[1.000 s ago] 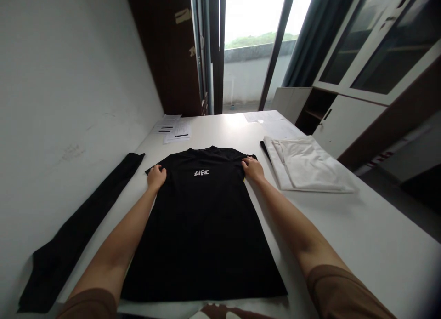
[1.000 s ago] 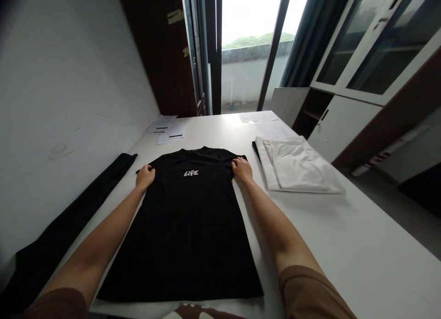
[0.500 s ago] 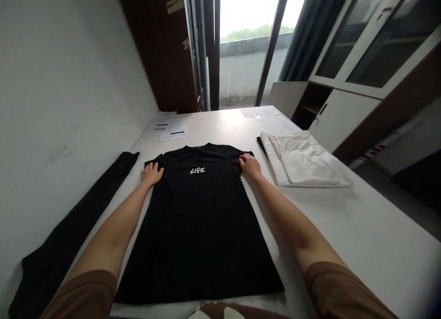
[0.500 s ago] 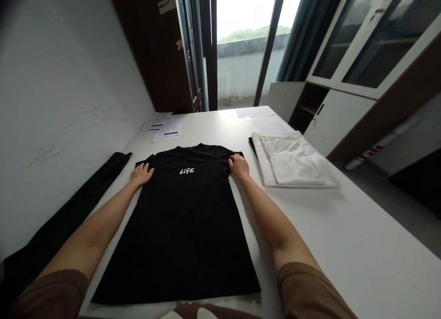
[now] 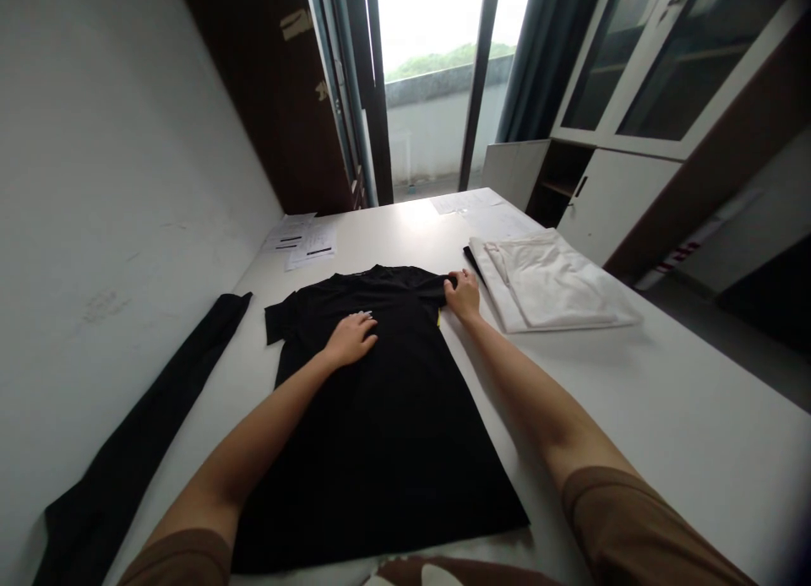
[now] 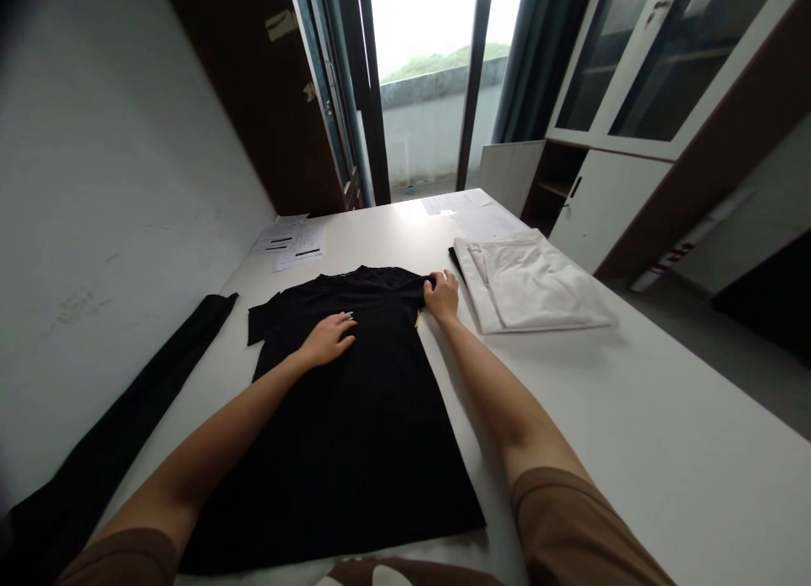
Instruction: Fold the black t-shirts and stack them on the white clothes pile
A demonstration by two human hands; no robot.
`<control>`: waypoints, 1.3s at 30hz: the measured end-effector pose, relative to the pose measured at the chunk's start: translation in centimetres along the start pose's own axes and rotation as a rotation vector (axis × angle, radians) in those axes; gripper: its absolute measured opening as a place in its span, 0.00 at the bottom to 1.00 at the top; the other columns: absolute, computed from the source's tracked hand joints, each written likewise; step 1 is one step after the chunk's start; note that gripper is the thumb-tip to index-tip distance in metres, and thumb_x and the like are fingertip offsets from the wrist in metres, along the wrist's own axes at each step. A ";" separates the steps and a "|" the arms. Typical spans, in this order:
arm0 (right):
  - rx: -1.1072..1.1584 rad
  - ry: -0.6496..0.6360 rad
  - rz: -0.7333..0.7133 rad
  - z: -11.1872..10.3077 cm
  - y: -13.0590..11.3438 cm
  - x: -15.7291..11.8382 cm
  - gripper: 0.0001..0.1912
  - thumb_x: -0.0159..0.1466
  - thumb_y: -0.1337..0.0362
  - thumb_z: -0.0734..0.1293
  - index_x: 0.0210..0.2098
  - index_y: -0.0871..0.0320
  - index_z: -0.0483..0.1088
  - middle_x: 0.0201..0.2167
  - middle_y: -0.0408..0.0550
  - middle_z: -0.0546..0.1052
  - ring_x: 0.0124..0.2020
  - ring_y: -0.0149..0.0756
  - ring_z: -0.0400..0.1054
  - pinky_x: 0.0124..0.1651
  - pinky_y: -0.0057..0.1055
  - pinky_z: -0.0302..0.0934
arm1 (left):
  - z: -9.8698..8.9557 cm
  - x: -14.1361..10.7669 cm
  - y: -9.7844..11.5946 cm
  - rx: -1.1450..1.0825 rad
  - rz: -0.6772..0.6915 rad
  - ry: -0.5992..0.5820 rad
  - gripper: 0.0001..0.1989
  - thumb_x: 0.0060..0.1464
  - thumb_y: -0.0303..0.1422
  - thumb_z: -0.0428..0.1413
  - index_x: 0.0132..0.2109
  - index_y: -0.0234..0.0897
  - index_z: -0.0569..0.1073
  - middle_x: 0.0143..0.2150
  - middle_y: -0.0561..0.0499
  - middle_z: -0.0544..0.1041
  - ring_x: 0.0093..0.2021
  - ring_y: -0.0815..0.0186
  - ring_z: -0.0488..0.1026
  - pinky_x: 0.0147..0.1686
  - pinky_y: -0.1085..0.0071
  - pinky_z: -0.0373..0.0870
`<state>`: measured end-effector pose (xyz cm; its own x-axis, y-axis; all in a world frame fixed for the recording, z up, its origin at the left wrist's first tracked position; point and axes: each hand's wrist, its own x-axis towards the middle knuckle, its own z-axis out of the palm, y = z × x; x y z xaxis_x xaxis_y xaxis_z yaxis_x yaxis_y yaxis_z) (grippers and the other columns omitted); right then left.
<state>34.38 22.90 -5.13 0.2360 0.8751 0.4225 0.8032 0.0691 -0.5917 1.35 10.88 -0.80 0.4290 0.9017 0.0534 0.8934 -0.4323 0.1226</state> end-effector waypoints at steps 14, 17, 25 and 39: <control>-0.086 -0.179 -0.006 -0.6 -0.3 -0.6 0.17 0.70 0.58 0.61 0.48 0.53 0.80 0.50 0.54 0.79 0.54 0.51 0.67 0.60 0.45 0.59 | 1.2 7.2 -1.5 -0.039 -0.435 0.023 0.29 0.69 0.51 0.43 0.69 0.43 0.65 0.74 0.40 0.59 0.73 0.46 0.53 0.68 0.39 0.52; -0.006 -0.178 -0.030 0.0 -0.7 -0.4 0.18 0.69 0.60 0.60 0.48 0.53 0.81 0.49 0.52 0.80 0.53 0.48 0.70 0.59 0.40 0.60 | 1.5 8.7 -3.6 -0.026 -0.420 -0.008 0.32 0.67 0.52 0.46 0.70 0.43 0.63 0.75 0.39 0.57 0.74 0.45 0.51 0.68 0.40 0.51; 0.191 -0.021 0.011 -0.4 -0.4 0.0 0.24 0.69 0.63 0.54 0.51 0.58 0.79 0.51 0.53 0.80 0.50 0.44 0.73 0.57 0.36 0.65 | 2.4 12.6 -4.4 -0.038 -0.387 -0.058 0.36 0.67 0.54 0.43 0.74 0.42 0.56 0.78 0.41 0.48 0.77 0.46 0.43 0.71 0.40 0.42; 0.226 -0.170 -0.062 0.6 0.8 1.0 0.23 0.70 0.56 0.60 0.60 0.55 0.73 0.57 0.51 0.78 0.58 0.44 0.71 0.63 0.38 0.62 | 1.5 1.7 13.5 -0.191 0.511 -0.022 0.26 0.66 0.43 0.54 0.68 0.45 0.66 0.72 0.45 0.62 0.73 0.53 0.55 0.71 0.50 0.49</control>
<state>34.88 24.13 -5.57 0.0797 0.9322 0.3531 0.6662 0.2137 -0.7145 14.33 6.54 -0.51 0.8065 0.5761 0.1332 0.5314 -0.8050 0.2640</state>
